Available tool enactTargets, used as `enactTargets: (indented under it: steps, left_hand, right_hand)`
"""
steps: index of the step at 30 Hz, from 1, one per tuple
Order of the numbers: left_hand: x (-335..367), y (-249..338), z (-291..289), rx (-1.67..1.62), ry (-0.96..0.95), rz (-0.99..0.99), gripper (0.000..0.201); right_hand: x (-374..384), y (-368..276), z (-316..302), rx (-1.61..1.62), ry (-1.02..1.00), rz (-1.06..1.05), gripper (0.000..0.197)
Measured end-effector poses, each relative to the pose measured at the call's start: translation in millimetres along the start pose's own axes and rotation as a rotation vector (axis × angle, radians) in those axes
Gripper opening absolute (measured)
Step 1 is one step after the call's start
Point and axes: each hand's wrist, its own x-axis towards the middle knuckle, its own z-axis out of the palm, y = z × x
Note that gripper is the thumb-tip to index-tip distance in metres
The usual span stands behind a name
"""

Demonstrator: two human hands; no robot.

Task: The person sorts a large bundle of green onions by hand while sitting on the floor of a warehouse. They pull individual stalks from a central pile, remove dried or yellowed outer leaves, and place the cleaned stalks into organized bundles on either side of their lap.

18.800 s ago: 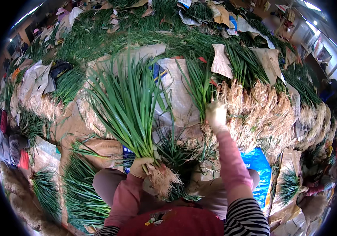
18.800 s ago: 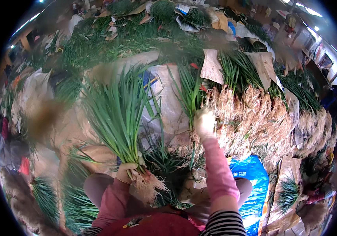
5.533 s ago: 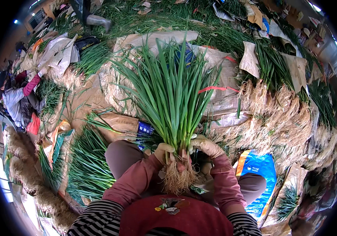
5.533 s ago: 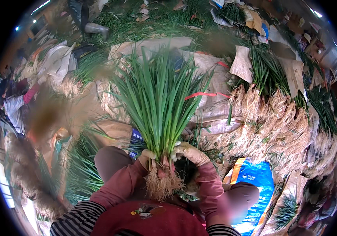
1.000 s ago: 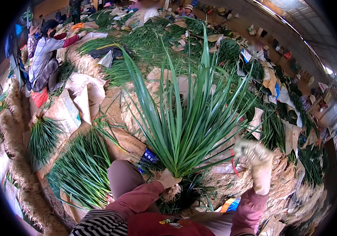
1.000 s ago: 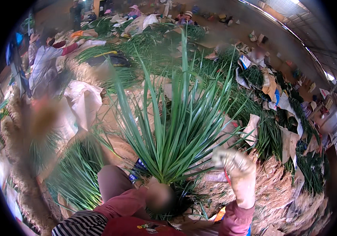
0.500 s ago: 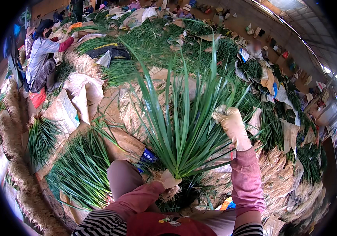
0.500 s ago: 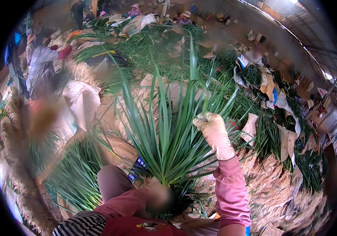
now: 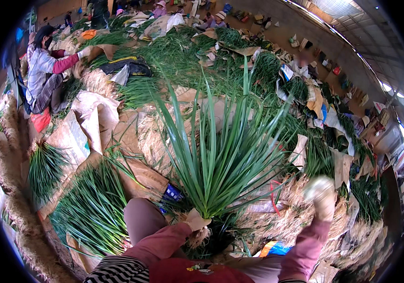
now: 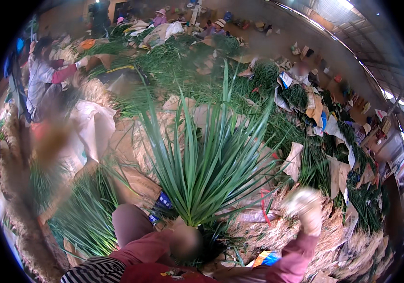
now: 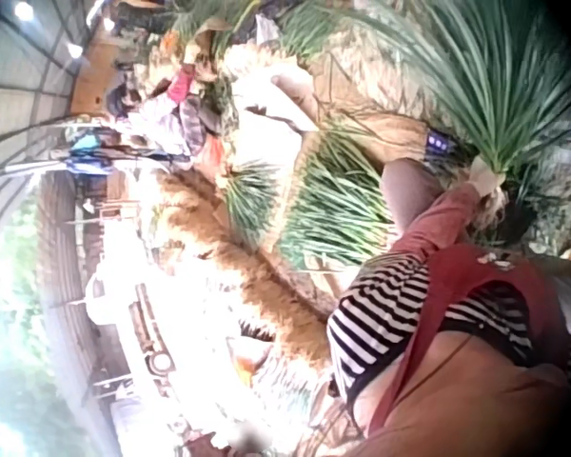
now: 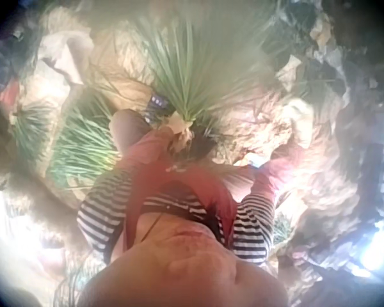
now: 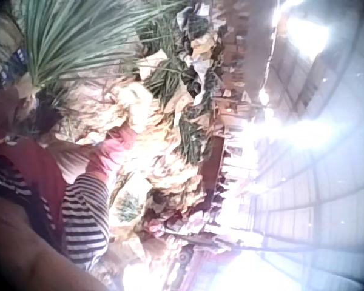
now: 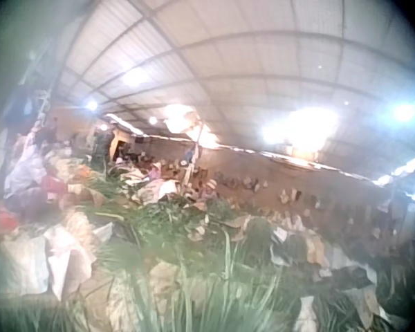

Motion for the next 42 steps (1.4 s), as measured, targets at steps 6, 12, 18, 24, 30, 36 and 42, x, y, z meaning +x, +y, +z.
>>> enactTargets:
  steps: [6, 12, 18, 24, 30, 36, 42]
  left_hand:
    - [-8, -27, 6, 0.079, 0.038, 0.078, 0.028]
    - [-4, -7, 1, 0.033, -0.009, -0.028, 0.026]
    - [-7, -3, -9, 0.104, -0.007, -0.013, 0.025]
    - [-13, -9, -12, -0.176, 0.037, -0.121, 0.030]
    - [5, 18, -17, -0.290, 0.028, -0.010, 0.032]
    - [-2, 6, -30, -0.600, -0.064, -0.114, 0.023]
    - [-5, 35, -49, -0.653, -0.248, -0.338, 0.017]
  right_hand:
    - [27, -57, 71, -0.381, 0.188, -0.061, 0.050]
    - [132, -135, 135, -1.484, 0.255, -0.740, 0.059]
    - [162, -98, 116, -1.719, 0.001, -0.775, 0.021]
    - [121, -96, 43, -0.071, 0.628, -0.460, 0.015]
    - [6, -2, -64, 0.284, 0.551, -0.188, 0.023]
    - [-77, 83, -5, -0.746, 0.153, 0.535, 0.022]
    - [-15, -33, 21, -0.424, 0.683, -0.075, 0.052]
